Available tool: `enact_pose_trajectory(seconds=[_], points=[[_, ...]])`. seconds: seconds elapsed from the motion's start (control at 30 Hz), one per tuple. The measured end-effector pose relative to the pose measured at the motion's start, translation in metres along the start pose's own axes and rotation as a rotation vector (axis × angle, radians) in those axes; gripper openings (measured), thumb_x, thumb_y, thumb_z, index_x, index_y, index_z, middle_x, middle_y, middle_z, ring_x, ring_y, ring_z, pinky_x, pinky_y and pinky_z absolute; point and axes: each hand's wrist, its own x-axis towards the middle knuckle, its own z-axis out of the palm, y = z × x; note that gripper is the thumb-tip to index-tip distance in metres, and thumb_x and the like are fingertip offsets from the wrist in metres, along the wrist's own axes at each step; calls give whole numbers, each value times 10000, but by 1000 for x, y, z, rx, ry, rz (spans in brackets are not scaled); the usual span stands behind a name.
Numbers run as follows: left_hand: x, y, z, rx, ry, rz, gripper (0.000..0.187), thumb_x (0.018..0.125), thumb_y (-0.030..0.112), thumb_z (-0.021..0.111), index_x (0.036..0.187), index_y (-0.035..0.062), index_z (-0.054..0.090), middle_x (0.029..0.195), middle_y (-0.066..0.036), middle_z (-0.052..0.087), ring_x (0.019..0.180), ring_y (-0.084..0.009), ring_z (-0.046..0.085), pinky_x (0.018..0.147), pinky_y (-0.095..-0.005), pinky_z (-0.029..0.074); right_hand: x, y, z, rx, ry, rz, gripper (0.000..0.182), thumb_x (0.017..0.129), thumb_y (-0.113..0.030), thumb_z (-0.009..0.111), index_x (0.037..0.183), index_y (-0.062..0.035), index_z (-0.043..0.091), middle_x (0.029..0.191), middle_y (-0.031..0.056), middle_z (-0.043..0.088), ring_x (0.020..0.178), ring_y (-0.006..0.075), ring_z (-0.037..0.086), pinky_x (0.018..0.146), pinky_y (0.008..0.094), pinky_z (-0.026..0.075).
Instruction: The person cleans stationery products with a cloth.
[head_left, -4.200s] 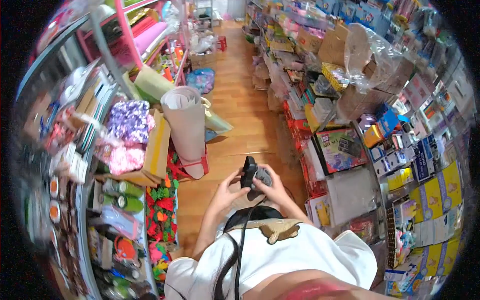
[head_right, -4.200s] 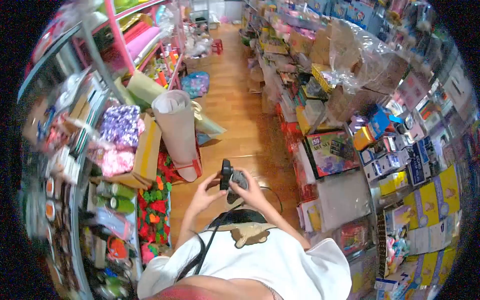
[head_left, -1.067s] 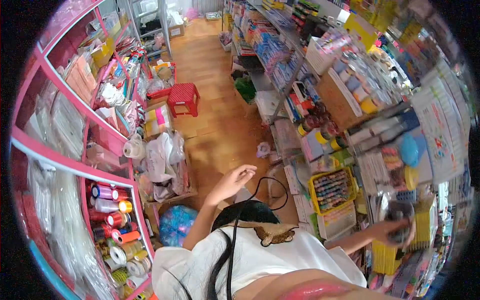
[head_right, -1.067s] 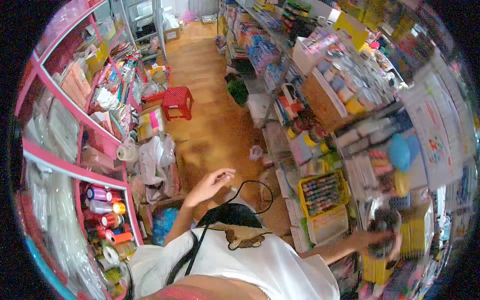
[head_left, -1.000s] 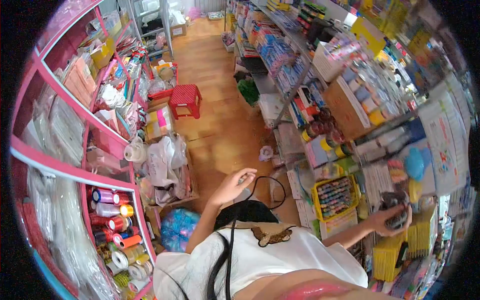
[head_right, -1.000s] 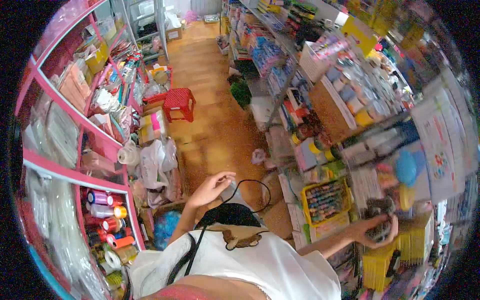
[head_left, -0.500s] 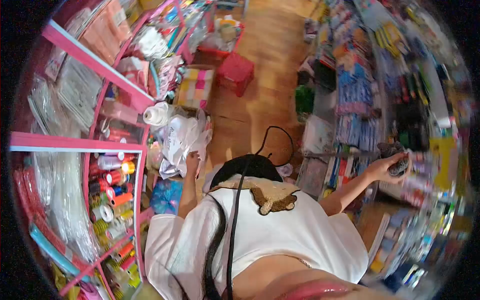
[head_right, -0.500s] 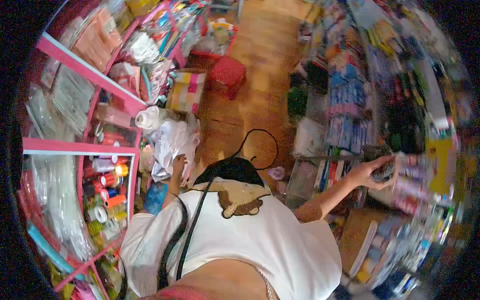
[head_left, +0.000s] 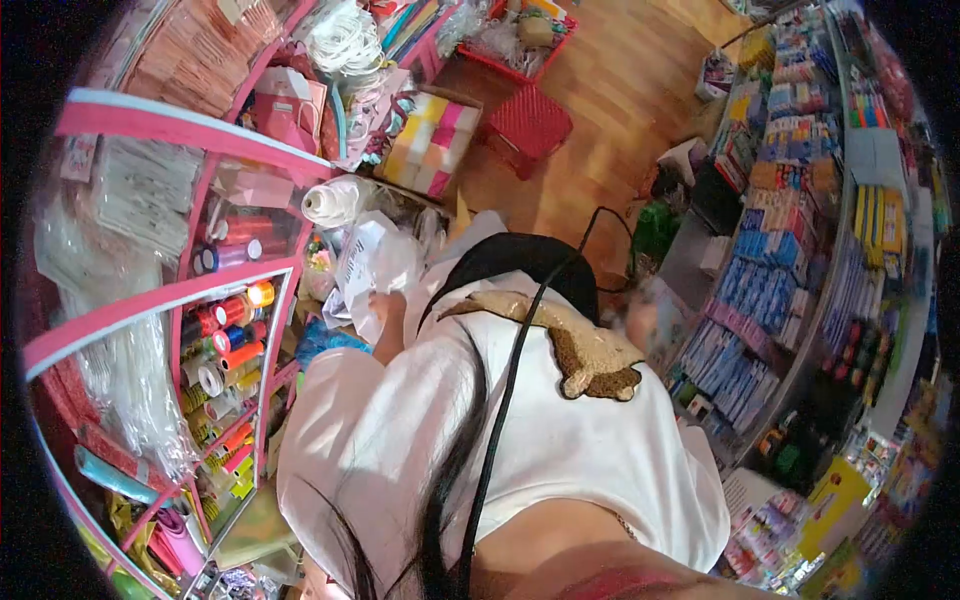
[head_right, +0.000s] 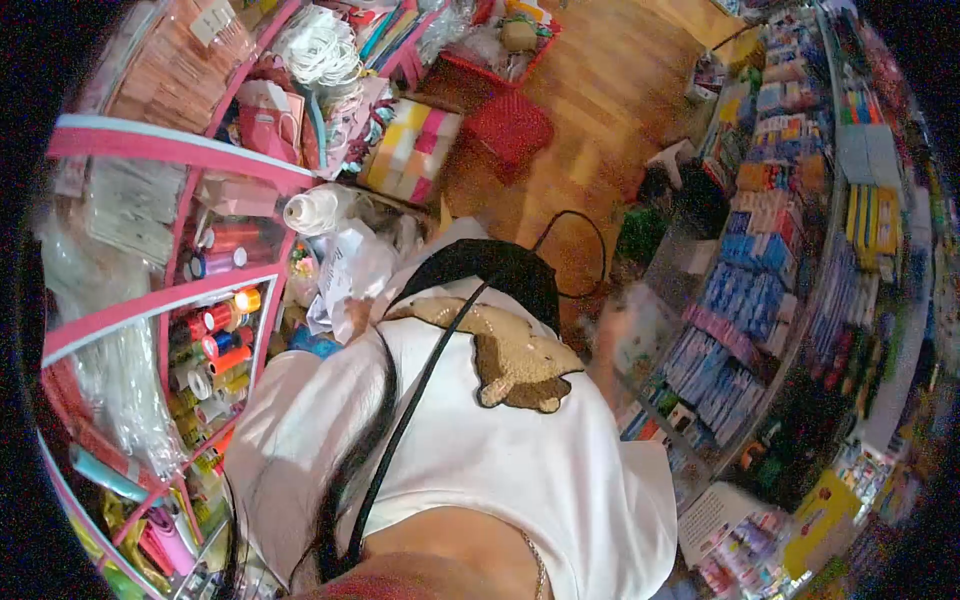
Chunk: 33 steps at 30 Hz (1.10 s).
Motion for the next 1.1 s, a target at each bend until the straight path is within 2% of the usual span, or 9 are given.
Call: enact_pose_trajectory(seconds=[0.1,0.27,0.37,0.57,0.63,0.77,0.83,1.0,1.1], points=[[14,109,-21,-174,354,261,524,683,287,617,1120,42,463,1052,-180,486,909,-306,548,744,-430,457,-34,-4,16,-114,-326,123,483,777,-321,596,1071,49,497,1017,179,551,843,316,541,763,374,427],[33,269,-64,-563,-154,862,238,765,195,491,886,22,601,865,-174,611,869,-340,560,779,-413,427,-44,-21,36,-27,-455,236,509,768,-329,589,1098,42,477,1046,176,534,862,317,529,792,355,411],[-32,316,-91,-470,-34,1136,281,796,244,508,918,-2,566,861,-216,581,892,-366,525,768,-429,415,-37,-40,42,83,-446,261,525,762,-334,584,1114,37,465,1064,175,523,874,317,522,809,344,401],[-37,297,-27,-347,-223,1221,267,784,211,513,917,-18,553,845,-241,567,867,-393,522,757,-449,406,-5,-112,39,623,-333,187,559,750,-343,575,1146,28,441,1098,172,502,897,318,507,842,321,381],[-11,277,-12,-77,-281,1335,303,785,223,495,960,-19,548,860,-250,562,888,-402,519,764,-448,408,27,-118,41,92,-438,259,563,754,-346,579,1162,19,446,1111,182,515,968,326,507,845,340,395],[21,248,-9,218,-442,1094,300,751,227,485,971,38,563,885,-223,583,847,-393,554,745,-420,444,-4,-157,30,140,-264,264,633,748,-370,579,1203,39,415,1080,253,534,1045,369,496,808,412,411],[49,245,-16,503,-445,1560,271,756,203,493,960,40,565,861,-218,595,806,-391,566,733,-411,459,-25,-129,53,151,-216,341,495,763,-330,552,1125,2,488,1032,237,559,1003,377,515,799,422,417],[93,281,19,263,-865,886,235,751,160,512,929,16,565,810,-197,603,743,-314,599,663,-395,480,-127,-77,69,22,-286,468,511,741,-351,599,1098,4,508,983,220,574,920,377,540,738,415,447],[100,325,52,345,-888,1053,246,760,184,516,913,-2,567,804,-186,608,735,-286,605,650,-388,478,-191,-60,74,80,-300,663,486,735,-345,608,1065,2,523,960,213,581,889,358,548,724,403,450]])
